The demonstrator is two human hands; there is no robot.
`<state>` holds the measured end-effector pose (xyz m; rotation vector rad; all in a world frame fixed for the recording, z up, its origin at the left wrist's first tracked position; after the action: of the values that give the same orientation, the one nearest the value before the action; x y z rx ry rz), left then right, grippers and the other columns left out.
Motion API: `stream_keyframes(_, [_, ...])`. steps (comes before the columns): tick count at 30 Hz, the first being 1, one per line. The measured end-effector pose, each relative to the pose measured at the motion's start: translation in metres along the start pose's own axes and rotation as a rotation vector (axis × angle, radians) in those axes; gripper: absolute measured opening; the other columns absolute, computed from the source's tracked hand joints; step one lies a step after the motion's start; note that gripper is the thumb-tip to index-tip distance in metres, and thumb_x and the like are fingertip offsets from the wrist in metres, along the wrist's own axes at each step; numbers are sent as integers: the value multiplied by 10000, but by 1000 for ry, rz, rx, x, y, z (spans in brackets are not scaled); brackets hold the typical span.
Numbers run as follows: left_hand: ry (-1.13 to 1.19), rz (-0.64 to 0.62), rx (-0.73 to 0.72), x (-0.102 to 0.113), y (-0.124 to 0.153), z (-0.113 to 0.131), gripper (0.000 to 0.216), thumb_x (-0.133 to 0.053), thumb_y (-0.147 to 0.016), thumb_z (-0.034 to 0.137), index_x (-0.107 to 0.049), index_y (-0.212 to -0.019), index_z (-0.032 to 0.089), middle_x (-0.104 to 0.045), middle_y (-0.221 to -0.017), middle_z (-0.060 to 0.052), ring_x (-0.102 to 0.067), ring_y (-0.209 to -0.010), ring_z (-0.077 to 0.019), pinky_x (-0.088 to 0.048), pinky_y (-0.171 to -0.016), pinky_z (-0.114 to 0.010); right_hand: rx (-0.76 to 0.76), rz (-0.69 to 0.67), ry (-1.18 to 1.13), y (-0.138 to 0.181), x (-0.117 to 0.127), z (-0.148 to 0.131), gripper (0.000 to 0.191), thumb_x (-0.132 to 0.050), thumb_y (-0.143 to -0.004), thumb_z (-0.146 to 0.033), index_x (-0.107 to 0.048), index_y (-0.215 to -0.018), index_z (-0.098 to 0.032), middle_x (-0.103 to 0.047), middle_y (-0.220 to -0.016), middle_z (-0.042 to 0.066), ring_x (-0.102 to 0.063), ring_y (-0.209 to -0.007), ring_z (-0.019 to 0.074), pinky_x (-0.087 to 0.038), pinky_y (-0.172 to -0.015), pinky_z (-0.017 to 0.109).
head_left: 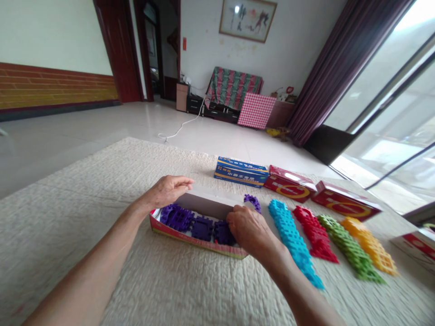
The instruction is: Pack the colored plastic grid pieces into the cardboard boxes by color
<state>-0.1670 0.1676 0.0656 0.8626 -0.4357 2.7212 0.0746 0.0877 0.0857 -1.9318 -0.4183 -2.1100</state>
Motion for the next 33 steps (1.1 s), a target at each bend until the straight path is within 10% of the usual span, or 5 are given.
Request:
stream_keyframes(6, [3, -1, 9, 0, -1, -4, 370, -538, -784, 363, -686, -1065, 172, -735, -1021, -57, -668, -976, -207, -491, -909, -333, 43, 89, -150, 11, 15, 13, 245, -486, -850, -134, -671, -694, -170, -645, -739, 51, -581, -662, 128, -353, -586, 248])
stream_keyframes(12, [13, -5, 18, 0, -2, -8, 387, -561, -779, 392, -692, -1079, 186, -739, -1006, -59, -671, -957, -219, -505, -895, -343, -203, 449, -244, 19, 4, 90, 235, -471, -856, -172, -704, -881, -195, -656, -845, 49, -605, -784, 157, -416, -716, 258])
stream_keyframes(19, [-23, -5, 34, 0, -1, -5, 387, -555, -794, 413, -689, -1075, 183, -732, -1038, -61, -663, -981, -221, -485, -928, -336, -253, 260, -222, 13, -45, 106, 340, -464, -840, -131, -674, -1102, -188, -628, -1024, 85, -587, -938, 178, -412, -840, 266])
stream_keyframes(33, [-13, -11, 36, -1, -2, -10, 393, -562, -798, 423, -689, -1084, 184, -734, -1028, -63, -667, -971, -218, -504, -893, -329, -230, 303, -241, 14, -52, 101, 266, -512, -797, -150, -654, -1023, -149, -617, -1016, 95, -578, -948, 196, -416, -843, 301])
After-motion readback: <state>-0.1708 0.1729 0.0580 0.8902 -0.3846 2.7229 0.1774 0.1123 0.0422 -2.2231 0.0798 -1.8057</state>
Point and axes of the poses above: each hand's wrist, its own y-axis away from the middle knuckle, its own x-axis out of the back of the hand, z = x × y, the point moved 1 cm from there along -y, towards the middle knuckle
